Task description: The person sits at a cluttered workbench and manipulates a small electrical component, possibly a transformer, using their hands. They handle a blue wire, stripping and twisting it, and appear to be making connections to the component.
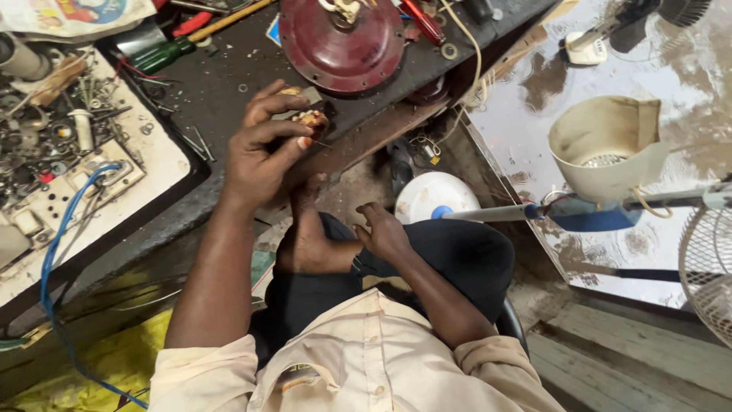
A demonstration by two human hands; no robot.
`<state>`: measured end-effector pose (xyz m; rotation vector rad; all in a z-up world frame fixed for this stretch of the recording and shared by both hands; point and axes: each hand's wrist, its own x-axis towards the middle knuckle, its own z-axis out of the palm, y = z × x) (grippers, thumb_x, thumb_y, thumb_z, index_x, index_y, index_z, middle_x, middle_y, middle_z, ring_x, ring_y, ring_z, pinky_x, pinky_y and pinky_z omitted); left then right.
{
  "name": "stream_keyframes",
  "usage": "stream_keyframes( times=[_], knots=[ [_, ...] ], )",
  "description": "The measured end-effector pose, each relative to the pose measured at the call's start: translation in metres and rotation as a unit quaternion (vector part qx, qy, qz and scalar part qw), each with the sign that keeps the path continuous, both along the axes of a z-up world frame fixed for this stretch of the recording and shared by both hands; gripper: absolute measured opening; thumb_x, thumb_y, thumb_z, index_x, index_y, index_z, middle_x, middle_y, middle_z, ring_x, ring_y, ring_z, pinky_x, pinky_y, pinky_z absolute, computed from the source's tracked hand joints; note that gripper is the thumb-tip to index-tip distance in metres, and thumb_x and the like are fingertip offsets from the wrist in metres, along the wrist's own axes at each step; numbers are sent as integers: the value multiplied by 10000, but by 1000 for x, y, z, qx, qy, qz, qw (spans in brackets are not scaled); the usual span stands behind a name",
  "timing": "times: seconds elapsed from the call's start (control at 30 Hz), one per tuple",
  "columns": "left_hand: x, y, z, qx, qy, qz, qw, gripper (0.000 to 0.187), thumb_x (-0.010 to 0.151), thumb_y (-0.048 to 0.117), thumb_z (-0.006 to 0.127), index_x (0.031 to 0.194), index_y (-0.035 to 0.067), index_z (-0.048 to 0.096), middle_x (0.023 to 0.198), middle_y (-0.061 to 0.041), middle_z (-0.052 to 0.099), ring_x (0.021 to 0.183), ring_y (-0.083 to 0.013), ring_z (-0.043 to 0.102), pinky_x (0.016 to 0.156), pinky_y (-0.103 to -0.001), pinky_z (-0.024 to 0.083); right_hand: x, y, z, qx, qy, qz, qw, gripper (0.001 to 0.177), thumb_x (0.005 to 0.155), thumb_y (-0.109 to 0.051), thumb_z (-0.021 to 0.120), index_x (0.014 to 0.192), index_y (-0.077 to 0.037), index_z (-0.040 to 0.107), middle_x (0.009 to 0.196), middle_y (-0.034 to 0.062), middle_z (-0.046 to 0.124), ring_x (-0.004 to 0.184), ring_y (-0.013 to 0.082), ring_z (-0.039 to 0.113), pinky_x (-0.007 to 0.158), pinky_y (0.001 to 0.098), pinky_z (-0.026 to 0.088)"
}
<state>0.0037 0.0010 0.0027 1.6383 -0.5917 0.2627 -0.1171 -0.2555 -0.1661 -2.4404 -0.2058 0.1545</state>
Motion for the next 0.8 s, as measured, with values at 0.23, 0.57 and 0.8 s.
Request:
stream_keyframes(
  times=[0.23, 0.57, 0.8],
  knots=[
    [-3, -3, -1, -16, 23, 0, 1000, 130, 924, 48, 795, 1042, 96, 769, 1341, -59, 669, 1503, -306, 445, 1304, -519, 302, -4, -4, -1, 0, -11, 14, 1000, 381, 863, -163, 748, 1211, -67, 625, 1171, 157, 638, 880, 310, 713, 741, 437, 567],
    [-4, -1, -1, -32, 40, -2, 999, 173, 919, 33, 760, 1079, 97, 765, 1349, -57, 677, 1512, -325, 431, 1280, -508, 324, -11, -8, -9, 1, -39, 14, 999, 376, 861, -165, 756, 1202, -65, 635, 1153, 150, 643, 871, 313, 706, 748, 452, 560],
    [-4, -1, -1, -28, 24, -4, 999, 167, 936, 38, 767, 1091, 98, 771, 1352, -59, 678, 1513, -328, 446, 1301, -512, 317, -13, -9, -9, -3, -36, 13, 999, 375, 862, -164, 752, 1208, -66, 644, 1158, 142, 640, 878, 304, 706, 759, 442, 562]
  ],
)
